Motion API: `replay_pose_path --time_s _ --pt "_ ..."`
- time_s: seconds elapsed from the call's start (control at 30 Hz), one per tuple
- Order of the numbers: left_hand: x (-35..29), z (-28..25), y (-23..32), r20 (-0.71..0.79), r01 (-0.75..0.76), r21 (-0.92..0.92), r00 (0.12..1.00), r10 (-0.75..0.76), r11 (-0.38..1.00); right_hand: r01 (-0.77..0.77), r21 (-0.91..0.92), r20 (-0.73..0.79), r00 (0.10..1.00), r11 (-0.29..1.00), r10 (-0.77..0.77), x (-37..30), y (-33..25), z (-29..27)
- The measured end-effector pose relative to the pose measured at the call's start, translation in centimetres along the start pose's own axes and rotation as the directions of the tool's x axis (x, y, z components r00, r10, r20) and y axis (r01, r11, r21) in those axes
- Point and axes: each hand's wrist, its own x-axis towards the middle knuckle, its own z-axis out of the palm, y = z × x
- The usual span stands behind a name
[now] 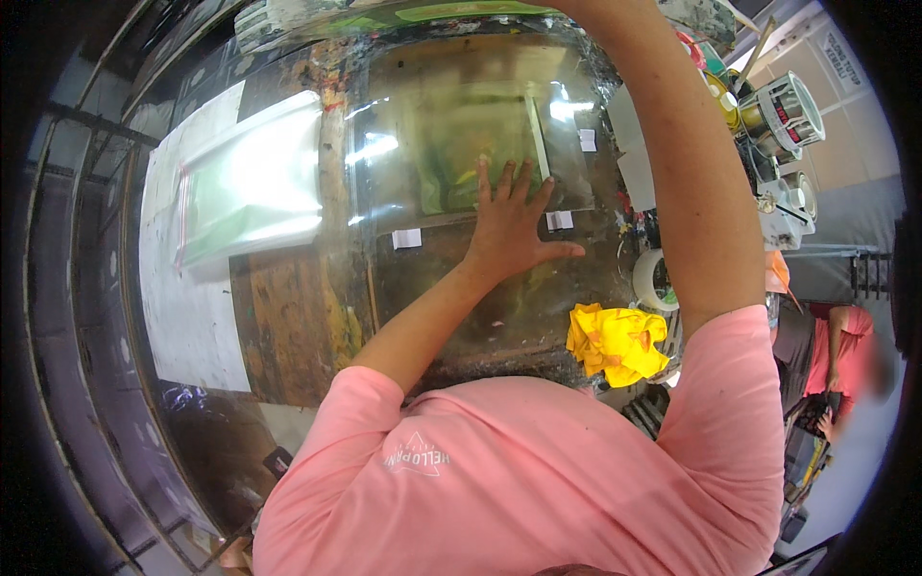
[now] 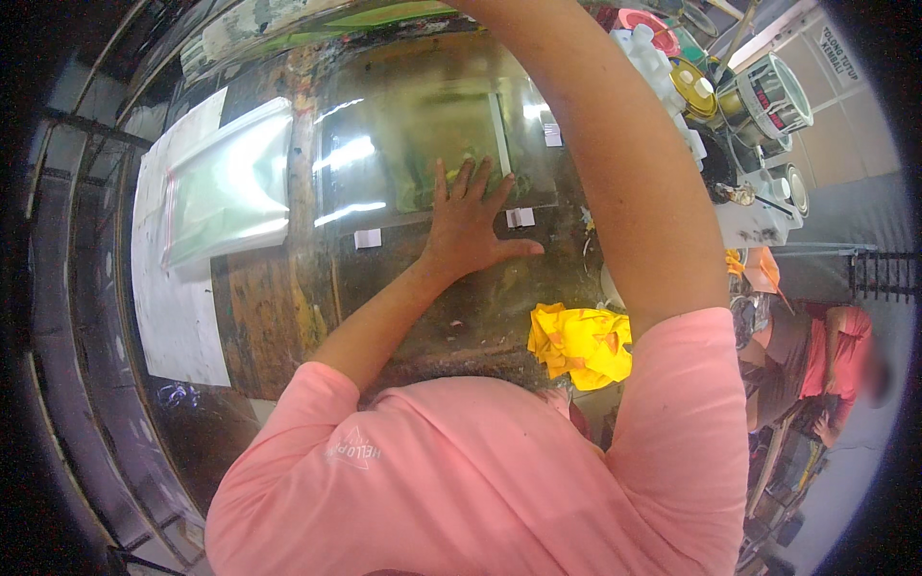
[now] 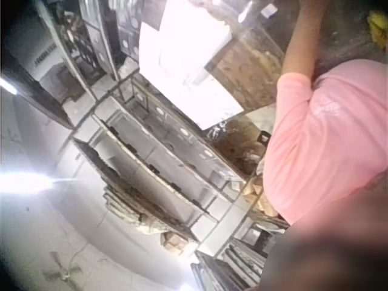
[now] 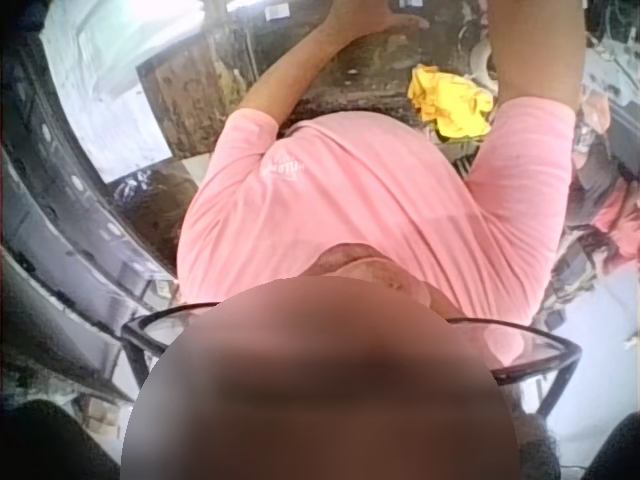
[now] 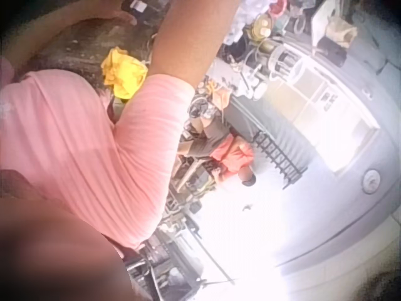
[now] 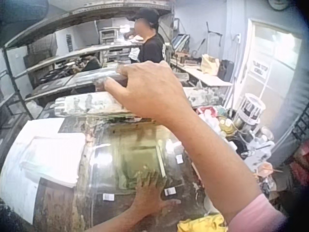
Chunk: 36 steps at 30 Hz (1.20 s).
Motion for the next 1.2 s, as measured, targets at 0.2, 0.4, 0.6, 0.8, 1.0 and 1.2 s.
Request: replay_pose_path --time_s 0.2,0.4,0.6,0.8,1.0,1.2 --pt "-0.4 -1.5 0.0 -0.178 -0.017 -0.082 0.984 0.002 0.997 -0.053 0.01 0.025 0.998 0.999 0.053 0.1 -0.2 0.3" --pt "-1.8 -14.1 -7.0 -0.289 0.173 -0.809 0.714 -0.637 0.562 -0.041 0.119 -0.003 0.999 0.992 0.042 -2.5 -1.0 0.3" --pt "-5.6 -19.2 -10.1 -0.179 0.275 -0.776 0.767 -0.617 0.568 0.065 -0.151 0.085 0.995 0.986 -0.052 -12.1 -3.0 3.3" --pt "-12.0 -10.5 -9.0 -0.125 0.513 -0.435 0.78 -0.614 0.74 -0.122 0.284 0.582 0.81 0.951 -0.07 -20.5 -2.2 5.6" --pt "-13.6 -6.9 -9.8 -0.233 0.544 -0.092 0.802 -0.55 0.834 -0.162 0.191 0.597 0.802 0.968 0.016 -25.5 -5.0 7.6" --pt "-13.6 -6.6 -10.2 -0.247 0.497 -0.145 0.819 -0.517 0.856 -0.041 0.169 0.417 0.908 0.985 -0.033 -24.5 -2.2 13.2"
